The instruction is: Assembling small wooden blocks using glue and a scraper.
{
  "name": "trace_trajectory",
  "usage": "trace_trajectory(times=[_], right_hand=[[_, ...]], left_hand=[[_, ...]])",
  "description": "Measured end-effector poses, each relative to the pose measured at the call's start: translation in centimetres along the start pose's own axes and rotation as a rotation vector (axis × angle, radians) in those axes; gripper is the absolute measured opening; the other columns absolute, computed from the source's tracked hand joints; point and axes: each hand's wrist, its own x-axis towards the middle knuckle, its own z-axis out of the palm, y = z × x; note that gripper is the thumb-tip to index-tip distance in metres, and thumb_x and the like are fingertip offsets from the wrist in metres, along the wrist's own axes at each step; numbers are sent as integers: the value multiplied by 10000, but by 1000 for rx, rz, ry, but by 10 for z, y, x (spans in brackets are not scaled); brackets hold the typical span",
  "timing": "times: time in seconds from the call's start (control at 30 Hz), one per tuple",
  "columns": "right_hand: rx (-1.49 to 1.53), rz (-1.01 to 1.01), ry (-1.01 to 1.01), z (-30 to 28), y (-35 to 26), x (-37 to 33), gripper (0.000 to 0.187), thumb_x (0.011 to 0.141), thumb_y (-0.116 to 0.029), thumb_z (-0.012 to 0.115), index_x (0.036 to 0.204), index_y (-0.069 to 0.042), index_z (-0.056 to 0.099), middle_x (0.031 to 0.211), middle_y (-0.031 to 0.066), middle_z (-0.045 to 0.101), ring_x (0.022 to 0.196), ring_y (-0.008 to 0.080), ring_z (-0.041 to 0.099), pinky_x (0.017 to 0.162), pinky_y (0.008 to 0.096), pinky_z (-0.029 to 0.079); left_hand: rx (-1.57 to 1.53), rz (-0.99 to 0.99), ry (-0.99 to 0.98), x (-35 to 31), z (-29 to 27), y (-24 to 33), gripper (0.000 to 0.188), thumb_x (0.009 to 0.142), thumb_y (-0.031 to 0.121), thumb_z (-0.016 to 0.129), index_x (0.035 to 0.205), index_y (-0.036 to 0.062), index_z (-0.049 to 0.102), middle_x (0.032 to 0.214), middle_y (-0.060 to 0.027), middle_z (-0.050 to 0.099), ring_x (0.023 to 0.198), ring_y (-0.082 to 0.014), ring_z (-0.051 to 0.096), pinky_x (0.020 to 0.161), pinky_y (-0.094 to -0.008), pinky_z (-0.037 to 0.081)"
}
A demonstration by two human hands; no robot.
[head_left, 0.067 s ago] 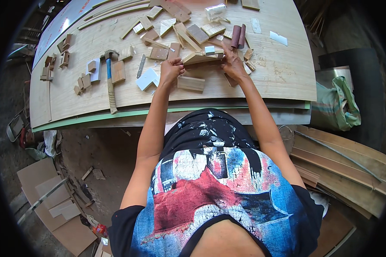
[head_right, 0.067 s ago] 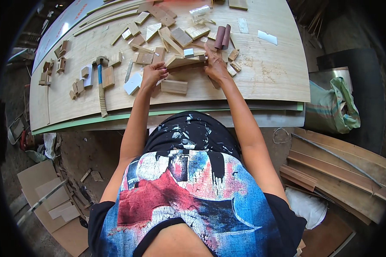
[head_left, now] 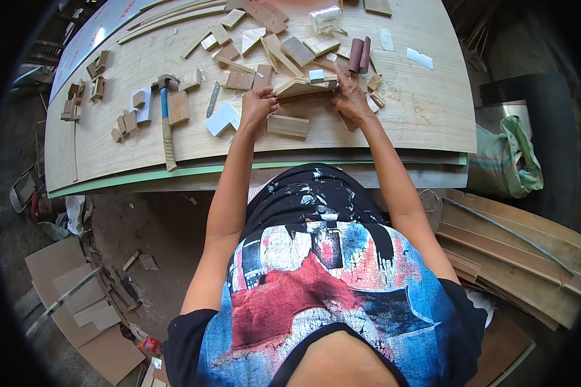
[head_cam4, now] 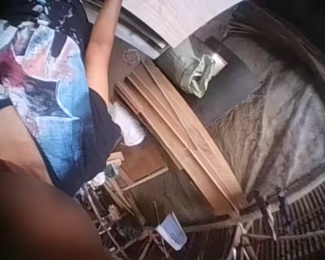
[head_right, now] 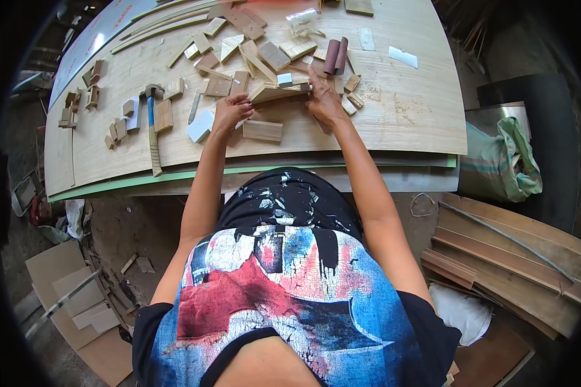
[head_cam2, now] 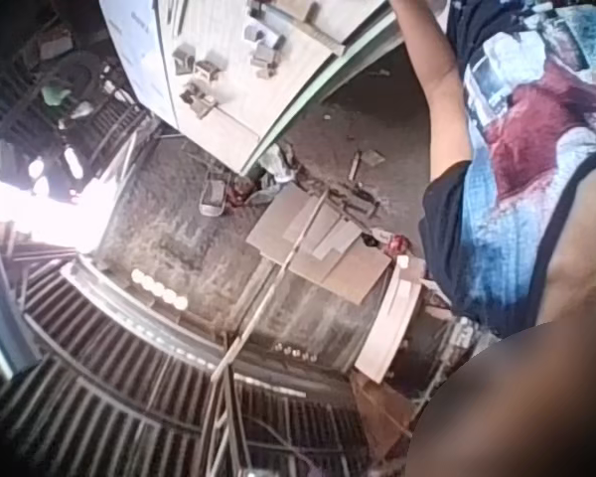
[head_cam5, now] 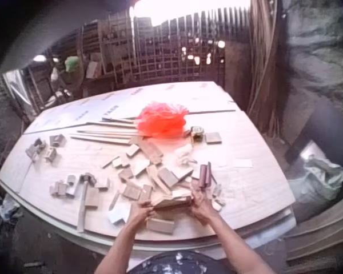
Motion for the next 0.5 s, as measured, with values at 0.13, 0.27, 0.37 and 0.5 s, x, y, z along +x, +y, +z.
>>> trace_trajectory(times=[0.13, 0.27, 0.37, 0.5], right_hand=[[-26, 47, -36, -1, -4, 1, 904, 600, -61, 617, 1342, -173, 114, 1156, 190, 458, 1078, 354, 417, 898, 378, 349], [-1, 146, -75, -1, -9, 2, 933, 596, -78, 644, 1345, -185, 98, 1172, 192, 446, 1126, 361, 369, 930, 388, 313], [-8, 117, -21, 2, -8, 2, 926, 604, -84, 649, 1345, -196, 104, 1183, 193, 438, 1148, 357, 349, 939, 399, 299], [-28, 136, -23, 3, -10, 2, 920, 610, -83, 647, 1344, -205, 106, 1205, 190, 418, 1159, 355, 338, 940, 407, 296]], left_hand=[[-12, -9, -4, -1, 1, 2, 354, 741, -49, 522, 1089, -74, 465, 913, -110, 558, 775, -160, 564, 648, -238, 501], [-22, -13, 1, -2, 2, 4, 351, 744, -46, 520, 1088, -82, 461, 920, -117, 555, 779, -163, 565, 649, -237, 500], [-33, -14, 4, -3, 5, 6, 376, 741, -73, 502, 1110, -105, 439, 948, -142, 546, 755, -160, 556, 602, -220, 464], [-33, -23, 4, -3, 4, 7, 370, 743, -72, 501, 1106, -107, 440, 938, -138, 544, 746, -156, 551, 599, -219, 461]])
